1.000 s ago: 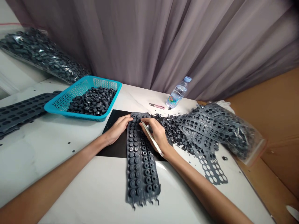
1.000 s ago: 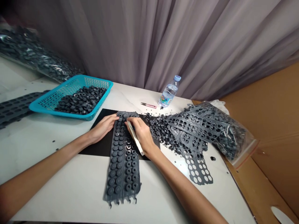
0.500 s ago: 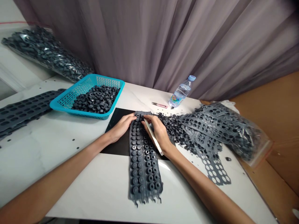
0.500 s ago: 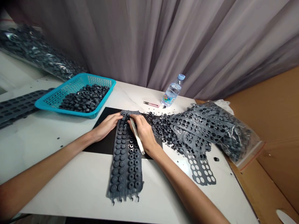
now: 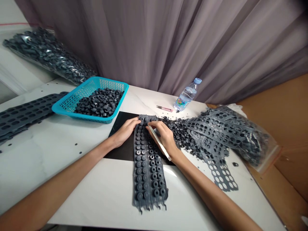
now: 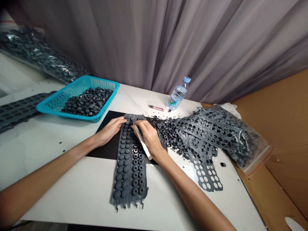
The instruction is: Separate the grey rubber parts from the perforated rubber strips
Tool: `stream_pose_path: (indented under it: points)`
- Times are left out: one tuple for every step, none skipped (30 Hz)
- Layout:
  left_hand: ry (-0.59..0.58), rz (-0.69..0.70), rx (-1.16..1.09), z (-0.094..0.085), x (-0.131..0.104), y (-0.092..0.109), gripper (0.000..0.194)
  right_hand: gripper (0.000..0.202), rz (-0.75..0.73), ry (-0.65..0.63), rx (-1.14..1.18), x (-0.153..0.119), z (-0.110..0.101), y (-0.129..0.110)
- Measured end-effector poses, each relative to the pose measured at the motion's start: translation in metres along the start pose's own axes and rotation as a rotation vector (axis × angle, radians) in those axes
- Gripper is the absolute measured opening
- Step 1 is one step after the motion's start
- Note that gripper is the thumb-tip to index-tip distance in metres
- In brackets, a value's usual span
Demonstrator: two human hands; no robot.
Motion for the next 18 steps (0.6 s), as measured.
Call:
stream_pose_path:
  points:
    - [-0.003, -0.014, -0.003, 0.000, 0.000, -0.001, 0.051, 0.017, -0.003, -0.005, 0.002, 0.000, 0.000, 0.000]
    - [-0.011, -0.027, -0.007, 0.000, 0.001, -0.002, 0.051, 0.016, -0.003, -0.006, 0.001, 0.001, 0.000, -0.001]
    - [-0.022, -0.033, -0.011, 0.000, 0.000, -0.002, 0.051, 0.016, 0.000, -0.004, -0.001, 0.001, 0.001, -0.001]
    - [-0.033, -0.033, -0.016, 0.001, 0.000, 0.000, 0.050, 0.016, 0.004, -0.001, -0.004, 0.001, 0.001, -0.001]
    - [-0.047, -0.029, -0.021, 0.002, -0.001, 0.002, 0.048, 0.015, 0.007, 0.001, -0.006, 0.001, 0.001, -0.001]
    - [-0.062, -0.023, -0.027, 0.003, -0.002, 0.004, 0.046, 0.015, 0.008, 0.001, -0.007, 0.001, 0.001, -0.001]
    - [-0.079, -0.014, -0.032, 0.003, -0.004, 0.007, 0.044, 0.015, 0.009, -0.001, -0.007, 0.001, 0.002, 0.000]
    - [-0.099, -0.004, -0.037, 0.005, -0.005, 0.010, 0.043, 0.015, 0.010, -0.002, -0.007, 0.001, 0.002, 0.000]
    - [-0.120, 0.007, -0.042, 0.006, -0.006, 0.013, 0.041, 0.015, 0.012, -0.002, -0.007, 0.001, 0.002, 0.001]
    - [-0.140, 0.017, -0.046, 0.006, -0.007, 0.016, 0.040, 0.016, 0.016, -0.003, -0.010, 0.001, 0.003, 0.001]
    - [-0.153, 0.028, -0.048, 0.007, -0.008, 0.018, 0.040, 0.018, 0.023, -0.005, -0.014, 0.000, 0.003, 0.002]
    - [-0.162, 0.037, -0.049, 0.008, -0.009, 0.019, 0.040, 0.020, 0.031, -0.008, -0.021, 0.000, 0.003, 0.003]
    - [-0.166, 0.046, -0.050, 0.008, -0.009, 0.020, 0.040, 0.023, 0.039, -0.013, -0.029, 0.000, 0.004, 0.003]
    - [-0.168, 0.053, -0.049, 0.008, -0.009, 0.020, 0.040, 0.026, 0.043, -0.021, -0.037, 0.000, 0.005, 0.003]
    - [-0.167, 0.059, -0.048, 0.008, -0.008, 0.020, 0.040, 0.029, 0.044, -0.031, -0.045, 0.000, 0.005, 0.003]
    - [-0.165, 0.065, -0.046, 0.008, -0.008, 0.020, 0.040, 0.031, 0.041, -0.040, -0.053, 0.000, 0.006, 0.003]
    - [-0.165, 0.070, -0.044, 0.008, -0.008, 0.019, 0.041, 0.033, 0.035, -0.047, -0.064, 0.000, 0.007, 0.003]
    - [-0.167, 0.075, -0.041, 0.008, -0.007, 0.019, 0.041, 0.034, 0.025, -0.053, -0.075, 0.001, 0.007, 0.003]
Point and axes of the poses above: each hand's wrist, its own x-axis towards the middle knuckle, its own z-axis out of the palm, y = z × x, the point moved 3 cm from there along x, towards the middle knuckle, and after that the axes turned 15 degrees about y, right-handed, at the moved point
